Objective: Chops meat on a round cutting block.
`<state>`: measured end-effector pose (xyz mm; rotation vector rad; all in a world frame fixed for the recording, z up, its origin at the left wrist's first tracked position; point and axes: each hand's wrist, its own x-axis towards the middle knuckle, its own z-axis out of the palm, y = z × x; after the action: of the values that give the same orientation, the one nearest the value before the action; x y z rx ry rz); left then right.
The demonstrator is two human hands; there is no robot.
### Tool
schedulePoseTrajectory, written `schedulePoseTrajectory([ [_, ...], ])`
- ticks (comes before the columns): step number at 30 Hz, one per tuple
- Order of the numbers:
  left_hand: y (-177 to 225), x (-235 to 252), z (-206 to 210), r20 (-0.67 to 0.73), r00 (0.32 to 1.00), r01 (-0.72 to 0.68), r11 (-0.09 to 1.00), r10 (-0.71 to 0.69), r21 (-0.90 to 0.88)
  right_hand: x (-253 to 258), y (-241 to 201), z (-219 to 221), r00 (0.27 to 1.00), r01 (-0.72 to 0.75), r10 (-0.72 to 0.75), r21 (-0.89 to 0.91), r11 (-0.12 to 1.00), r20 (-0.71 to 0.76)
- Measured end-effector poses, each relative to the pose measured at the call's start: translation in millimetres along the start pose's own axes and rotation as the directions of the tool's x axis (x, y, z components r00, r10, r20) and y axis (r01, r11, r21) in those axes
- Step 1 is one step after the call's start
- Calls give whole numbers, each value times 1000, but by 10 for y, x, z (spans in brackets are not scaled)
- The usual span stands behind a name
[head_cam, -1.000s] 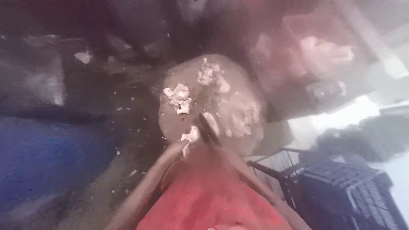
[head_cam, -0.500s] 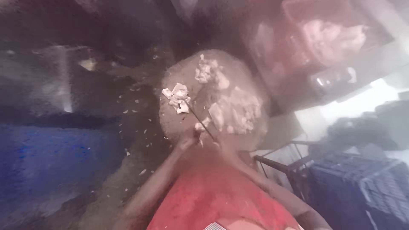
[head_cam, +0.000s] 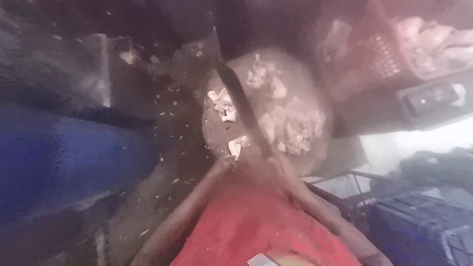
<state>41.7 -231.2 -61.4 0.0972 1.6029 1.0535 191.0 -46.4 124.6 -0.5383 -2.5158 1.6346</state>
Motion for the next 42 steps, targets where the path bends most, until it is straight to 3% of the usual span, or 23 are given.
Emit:
schedulePoseTrajectory([
  [3, 21, -50, -14, -129, 989, -44, 984, 67, 175, 61, -90, 155, 984, 171, -172, -14, 985, -37],
  [8, -49, -70, -182, -326, 938, -60, 982, 117, 181, 18, -90, 265, 996, 70, -70, 14, 997, 59],
  [12, -103, -69, -257, -306, 937, -144, 984, 171, 106, 57, 194, 434, 992, -59, 67, -76, 995, 103],
  [15, -105, -76, -288, -315, 936, -119, 985, 154, 127, 138, 866, 716, 871, -374, 433, -259, 891, 232],
  [17, -120, -117, -353, -330, 932, -100, 983, 147, 154, 191, 1020, 730, 811, -445, 522, -299, 844, 265],
  [20, -283, -269, -446, -331, 933, -109, 987, 142, 116, 93, 808, 642, 807, -474, 511, -189, 860, 295],
  [24, -486, -282, -486, -323, 939, -133, 991, 120, -18, -29, 803, 659, 885, -327, 310, -8, 945, 347],
  [25, -509, -275, -473, -313, 943, -134, 990, 113, -48, -35, 885, 710, 874, -310, 307, -54, 949, 377],
  [28, -490, -288, -452, -277, 957, -112, 990, 84, -85, 33, 1206, 780, 720, -392, 476, -271, 879, 505],
  [29, -481, -322, -504, -292, 952, -118, 990, 90, -82, 14, 1273, 767, 715, -385, 483, -293, 875, 505],
  [31, -532, -392, -744, -451, 876, -167, 985, 170, 47, -89, 1299, 670, 758, -334, 449, -310, 890, 473],
  [33, -581, -395, -1075, -587, 755, -125, 943, 293, 309, -297, 1288, 510, 781, -339, 470, -352, 872, 411],
  [35, -387, -381, -1188, -593, 717, -95, 894, 367, 438, -485, 1329, 337, 788, -407, 541, -412, 816, 294],
  [39, 311, -165, -606, -342, 888, -16, 764, 307, 645, -887, 1681, 102, 813, -536, 581, -333, 776, 45],
  [42, 518, 134, -35, -231, 923, 7, 586, 308, 810, -1151, 1907, -55, 793, -599, 606, -274, 752, -71],
])
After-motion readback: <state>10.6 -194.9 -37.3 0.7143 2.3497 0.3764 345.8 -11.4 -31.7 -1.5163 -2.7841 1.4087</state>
